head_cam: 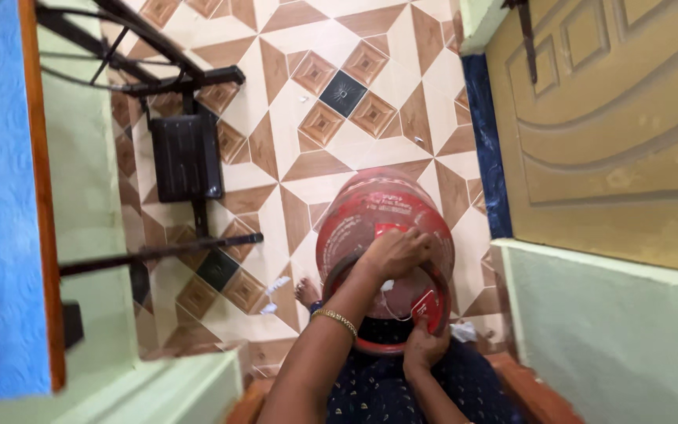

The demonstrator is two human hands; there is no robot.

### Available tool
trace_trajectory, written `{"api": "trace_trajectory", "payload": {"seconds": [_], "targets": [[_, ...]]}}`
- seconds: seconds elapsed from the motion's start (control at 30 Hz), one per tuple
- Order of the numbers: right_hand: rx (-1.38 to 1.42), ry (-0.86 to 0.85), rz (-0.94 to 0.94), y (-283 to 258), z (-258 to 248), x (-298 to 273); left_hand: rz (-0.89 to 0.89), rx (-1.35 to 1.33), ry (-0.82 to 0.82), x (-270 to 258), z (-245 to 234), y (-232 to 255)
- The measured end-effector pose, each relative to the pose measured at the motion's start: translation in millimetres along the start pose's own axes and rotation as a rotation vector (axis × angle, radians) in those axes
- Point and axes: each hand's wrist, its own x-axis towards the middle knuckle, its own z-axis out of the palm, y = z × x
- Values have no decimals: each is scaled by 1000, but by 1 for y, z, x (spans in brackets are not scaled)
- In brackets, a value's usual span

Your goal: The person carries a red LPG gas cylinder by its handle, walking through a room with blue marble flooring, passing a doorway, and placing the cylinder on a tiled floor near a metal stand.

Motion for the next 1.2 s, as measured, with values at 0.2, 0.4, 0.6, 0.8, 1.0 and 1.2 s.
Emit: {"api": "trace_trajectory", "payload": {"seconds": [0.2, 0.4, 0.6, 0.8, 1.0, 1.2], "targets": [[222, 57, 56, -81, 73, -36, -39, -45, -164, 1, -48, -86], [200, 100, -101, -146, 130, -35, 18, -226, -28, -2, -77, -182], [57, 40, -257, -162, 146, -17, -80, -299, 95, -29, -74, -224], [59, -201, -282, -212, 150, 36, -315, -328, 311, -44, -76, -251], [-38, -501, -472, -269, 166, 40, -581, -385, 676, -125, -70, -252], [-274, -744, -888, -315, 202, 48, -1082, -490, 793, -184, -33, -229]]}}
